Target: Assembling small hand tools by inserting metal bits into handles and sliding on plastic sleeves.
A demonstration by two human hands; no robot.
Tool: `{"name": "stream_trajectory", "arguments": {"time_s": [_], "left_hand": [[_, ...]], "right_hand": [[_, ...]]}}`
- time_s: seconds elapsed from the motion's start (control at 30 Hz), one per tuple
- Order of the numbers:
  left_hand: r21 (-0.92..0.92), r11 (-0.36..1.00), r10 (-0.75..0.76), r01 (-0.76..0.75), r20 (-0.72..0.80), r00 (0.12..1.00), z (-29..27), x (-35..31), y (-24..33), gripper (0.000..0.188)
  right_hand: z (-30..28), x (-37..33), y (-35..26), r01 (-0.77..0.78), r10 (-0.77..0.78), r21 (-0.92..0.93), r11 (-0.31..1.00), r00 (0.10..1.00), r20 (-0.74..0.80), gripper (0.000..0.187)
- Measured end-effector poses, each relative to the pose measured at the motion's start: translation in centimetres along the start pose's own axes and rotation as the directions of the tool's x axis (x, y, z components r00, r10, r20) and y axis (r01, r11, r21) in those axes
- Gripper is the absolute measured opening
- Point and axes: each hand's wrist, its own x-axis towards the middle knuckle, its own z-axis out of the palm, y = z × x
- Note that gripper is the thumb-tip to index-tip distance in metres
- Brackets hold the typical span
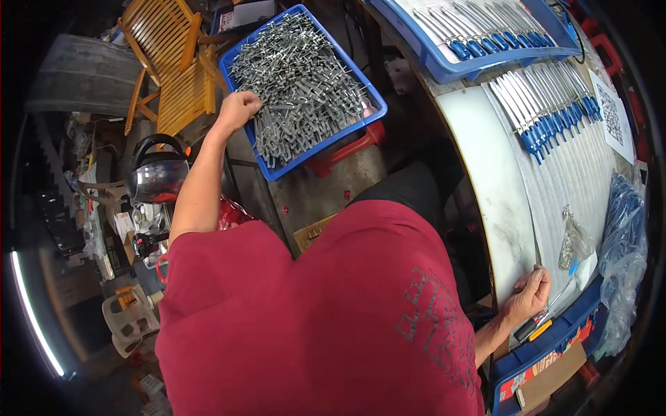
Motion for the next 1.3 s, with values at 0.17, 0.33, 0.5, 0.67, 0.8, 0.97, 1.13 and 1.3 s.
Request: {"name": "stream_trajectory", "arguments": {"time_s": [0.17,0.33,0.5,0.67,0.8,0.97,1.13,1.3], "left_hand": [[0.057,0.997,0.075,-0.059,-0.337,0.938,-1.2,1.1,0.2,0.016],[0.102,0.993,0.102,-0.065,-0.412,0.906,-2.1,2.6,0.5,0.016],[0.182,0.982,0.132,-0.059,-0.420,0.898,-2.7,3.8,1.5,0.016],[0.220,0.968,0.192,-0.117,-0.358,0.914,-3.0,5.8,0.5,0.017],[0.241,0.957,0.222,-0.160,-0.253,0.942,-2.7,7.3,-1.2,0.021],[0.361,0.924,0.203,-0.126,-0.184,0.962,-2.5,8.1,-0.2,0.028],[0.434,0.895,0.115,-0.102,-0.003,0.993,-2.4,9.3,-1.7,0.038],[0.511,0.853,0.101,-0.107,0.039,0.994,-2.7,8.7,0.3,0.038]], "right_hand": [[0.0,0.0,0.1,0.000,0.000,0.025,1.000,1.000,0.000,0.015],[0.0,0.0,0.3,0.028,-0.028,0.015,0.999,1.000,-0.005,0.015],[0.0,-0.1,0.3,0.032,-0.032,-0.020,0.999,0.999,-0.008,0.015],[0.0,0.0,0.4,0.042,-0.042,-0.026,0.999,0.999,-0.001,0.016],[0.1,0.0,0.3,0.036,-0.037,-0.056,0.998,0.999,-0.011,0.016],[0.0,0.0,0.4,0.043,-0.042,-0.044,0.998,0.999,0.012,0.016],[0.1,-0.1,0.3,0.058,-0.058,-0.073,0.996,0.998,0.004,0.016],[-0.1,-0.1,0.3,0.042,-0.042,-0.073,0.996,0.999,0.006,0.015]]}}
